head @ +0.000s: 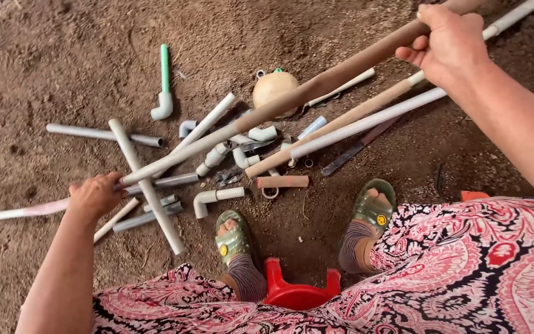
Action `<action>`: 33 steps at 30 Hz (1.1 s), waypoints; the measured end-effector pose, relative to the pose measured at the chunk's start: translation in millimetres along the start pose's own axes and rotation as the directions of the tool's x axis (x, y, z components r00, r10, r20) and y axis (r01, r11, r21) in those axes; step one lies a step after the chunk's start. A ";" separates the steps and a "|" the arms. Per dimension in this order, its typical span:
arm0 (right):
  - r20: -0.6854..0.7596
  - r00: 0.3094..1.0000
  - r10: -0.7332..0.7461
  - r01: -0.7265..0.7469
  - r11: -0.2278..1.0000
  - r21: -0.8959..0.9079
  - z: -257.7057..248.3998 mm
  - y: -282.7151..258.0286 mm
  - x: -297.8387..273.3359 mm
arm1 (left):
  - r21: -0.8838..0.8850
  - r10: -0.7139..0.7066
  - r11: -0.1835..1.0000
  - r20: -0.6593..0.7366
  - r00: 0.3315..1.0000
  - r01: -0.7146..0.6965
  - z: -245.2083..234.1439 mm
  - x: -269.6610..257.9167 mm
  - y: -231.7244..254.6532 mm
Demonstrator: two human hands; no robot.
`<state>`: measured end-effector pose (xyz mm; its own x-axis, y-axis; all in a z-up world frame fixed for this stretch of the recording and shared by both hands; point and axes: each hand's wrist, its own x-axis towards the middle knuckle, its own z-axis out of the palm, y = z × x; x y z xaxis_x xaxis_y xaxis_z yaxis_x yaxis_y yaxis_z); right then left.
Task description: The person sits on a small red stool on a dirt ground, assembling a structure using white PVC pipes and fittings. They connect a long pipe to a central junction and secure the connection by wrapping it tightly with black tape.
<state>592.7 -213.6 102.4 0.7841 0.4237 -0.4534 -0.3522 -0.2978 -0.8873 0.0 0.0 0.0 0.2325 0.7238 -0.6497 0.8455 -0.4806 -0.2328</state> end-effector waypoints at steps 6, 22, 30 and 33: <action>0.017 1.000 0.020 -0.020 1.000 -0.024 23.0 -18.7 -27.0 | 0.013 -0.106 0.994 -0.110 0.988 0.108 -17.6 -11.1 -2.3; 0.336 0.935 0.112 0.156 0.721 -0.675 54.4 2.9 -23.3 | 0.216 -0.076 0.965 -0.315 0.946 0.150 -18.2 19.5 30.1; 0.460 0.873 0.162 0.469 -0.017 -0.883 60.4 2.8 -45.1 | 0.058 0.180 0.983 -0.197 0.964 -0.172 -69.0 -17.9 91.8; 0.478 0.866 0.145 0.497 -0.146 -0.855 50.3 -10.2 -72.4 | -0.095 0.266 0.953 -0.183 0.946 -0.286 -93.4 -45.8 112.8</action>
<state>513.8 -198.2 140.0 0.3838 0.7332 -0.5614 0.8782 -0.4778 -0.0236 129.6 -41.2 71.1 0.5330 0.6479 -0.5442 0.7853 -0.6182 0.0332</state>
